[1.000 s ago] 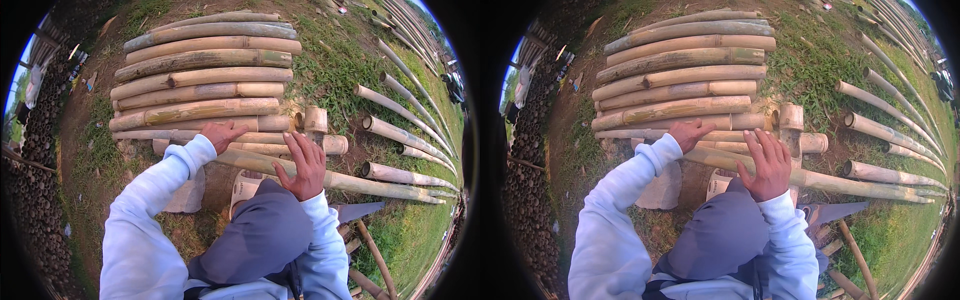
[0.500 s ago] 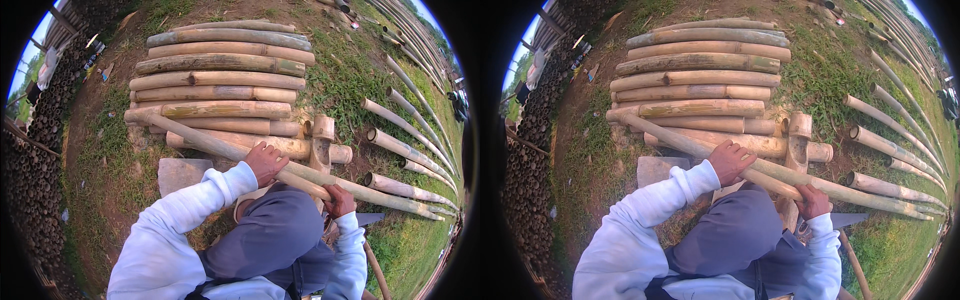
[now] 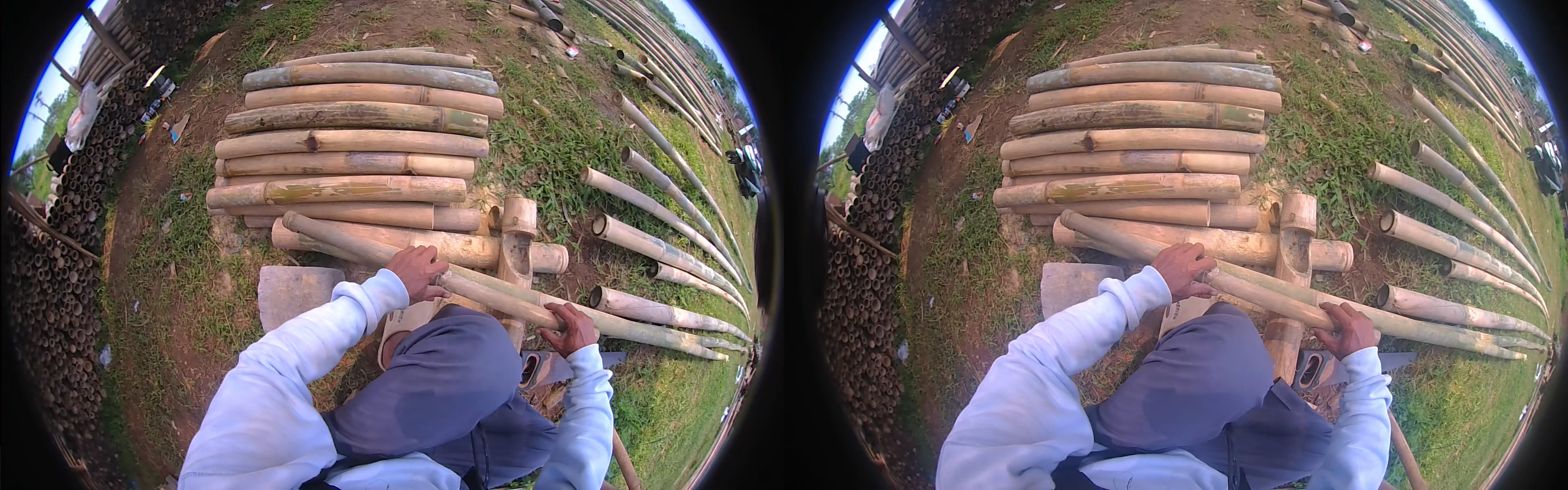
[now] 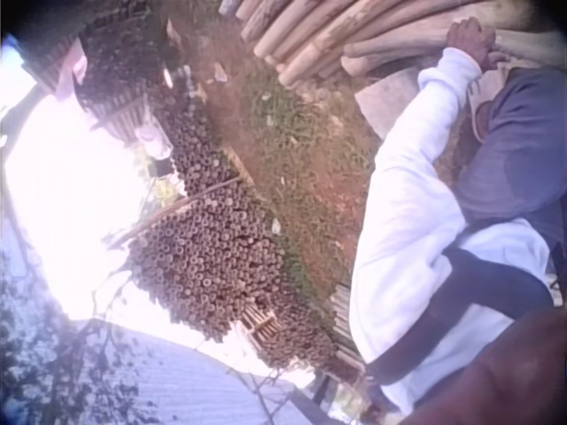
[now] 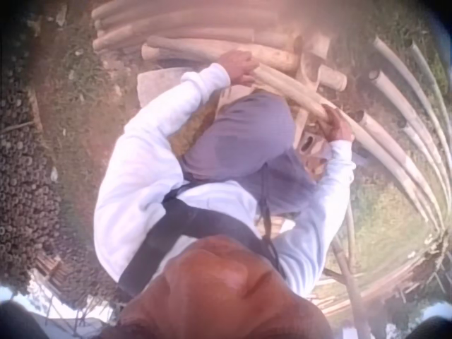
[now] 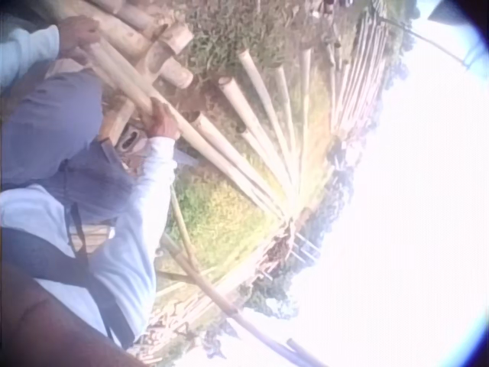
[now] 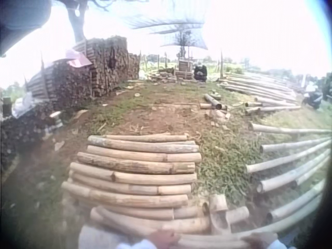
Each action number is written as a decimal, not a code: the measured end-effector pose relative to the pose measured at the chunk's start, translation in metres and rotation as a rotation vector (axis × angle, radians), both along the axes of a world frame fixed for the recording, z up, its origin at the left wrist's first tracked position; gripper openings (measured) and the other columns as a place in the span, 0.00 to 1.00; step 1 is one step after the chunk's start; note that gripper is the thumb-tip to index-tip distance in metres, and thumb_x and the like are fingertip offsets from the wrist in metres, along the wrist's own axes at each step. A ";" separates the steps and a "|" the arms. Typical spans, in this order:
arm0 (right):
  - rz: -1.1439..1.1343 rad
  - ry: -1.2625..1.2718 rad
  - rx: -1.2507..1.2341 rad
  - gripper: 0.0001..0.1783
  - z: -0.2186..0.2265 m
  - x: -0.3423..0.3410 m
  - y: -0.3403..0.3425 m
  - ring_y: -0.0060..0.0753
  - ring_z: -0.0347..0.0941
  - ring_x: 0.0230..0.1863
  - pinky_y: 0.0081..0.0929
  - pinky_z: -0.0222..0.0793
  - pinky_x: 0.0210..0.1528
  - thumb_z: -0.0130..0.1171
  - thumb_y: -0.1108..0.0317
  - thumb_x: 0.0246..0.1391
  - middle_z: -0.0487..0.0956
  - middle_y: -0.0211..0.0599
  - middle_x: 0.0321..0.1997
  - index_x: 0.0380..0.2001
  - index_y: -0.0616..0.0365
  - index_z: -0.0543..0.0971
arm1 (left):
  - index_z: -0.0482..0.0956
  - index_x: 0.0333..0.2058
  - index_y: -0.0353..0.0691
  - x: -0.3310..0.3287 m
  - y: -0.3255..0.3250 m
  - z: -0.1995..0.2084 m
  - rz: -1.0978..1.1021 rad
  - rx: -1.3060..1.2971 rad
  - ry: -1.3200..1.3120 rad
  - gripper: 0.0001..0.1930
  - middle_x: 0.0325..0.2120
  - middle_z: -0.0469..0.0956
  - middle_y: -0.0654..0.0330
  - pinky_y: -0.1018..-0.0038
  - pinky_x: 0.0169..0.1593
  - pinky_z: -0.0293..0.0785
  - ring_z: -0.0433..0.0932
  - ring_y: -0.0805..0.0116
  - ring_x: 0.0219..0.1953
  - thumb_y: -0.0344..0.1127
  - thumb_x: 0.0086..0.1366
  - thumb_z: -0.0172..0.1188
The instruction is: The person uses a hand saw to cut bamboo poles into shorter sections. They position each pole on a wooden support, saw through it, and then move the cut piece aside before repeating the process with another pole.
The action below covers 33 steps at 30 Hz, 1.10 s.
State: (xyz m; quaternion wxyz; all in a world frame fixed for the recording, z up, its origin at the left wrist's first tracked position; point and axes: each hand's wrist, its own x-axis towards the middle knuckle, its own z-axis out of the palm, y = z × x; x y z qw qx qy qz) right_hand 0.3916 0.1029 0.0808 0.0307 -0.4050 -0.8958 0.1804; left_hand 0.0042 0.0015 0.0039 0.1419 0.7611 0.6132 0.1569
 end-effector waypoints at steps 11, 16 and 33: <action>-0.045 -0.037 0.029 0.31 -0.046 0.003 0.023 0.47 0.75 0.54 0.47 0.67 0.59 0.78 0.54 0.39 0.80 0.34 0.51 0.52 0.40 0.85 | 0.77 0.47 0.44 0.007 0.013 -0.013 0.039 -0.059 -0.092 0.29 0.43 0.76 0.55 0.58 0.51 0.74 0.77 0.50 0.48 0.57 0.54 0.72; -0.121 0.009 -0.124 0.31 -0.066 0.011 0.039 0.40 0.73 0.63 0.57 0.61 0.67 0.76 0.51 0.43 0.78 0.31 0.64 0.54 0.35 0.84 | 0.74 0.53 0.41 0.013 0.027 -0.003 0.029 -0.118 -0.013 0.38 0.45 0.77 0.54 0.58 0.56 0.72 0.77 0.49 0.51 0.59 0.49 0.75; -0.691 0.481 0.360 0.26 -0.061 0.028 -0.046 0.48 0.77 0.51 0.45 0.73 0.54 0.70 0.65 0.54 0.80 0.46 0.49 0.57 0.52 0.77 | 0.76 0.45 0.36 0.128 0.103 -0.012 -0.234 -0.468 0.257 0.31 0.35 0.84 0.46 0.52 0.49 0.77 0.84 0.46 0.43 0.50 0.48 0.76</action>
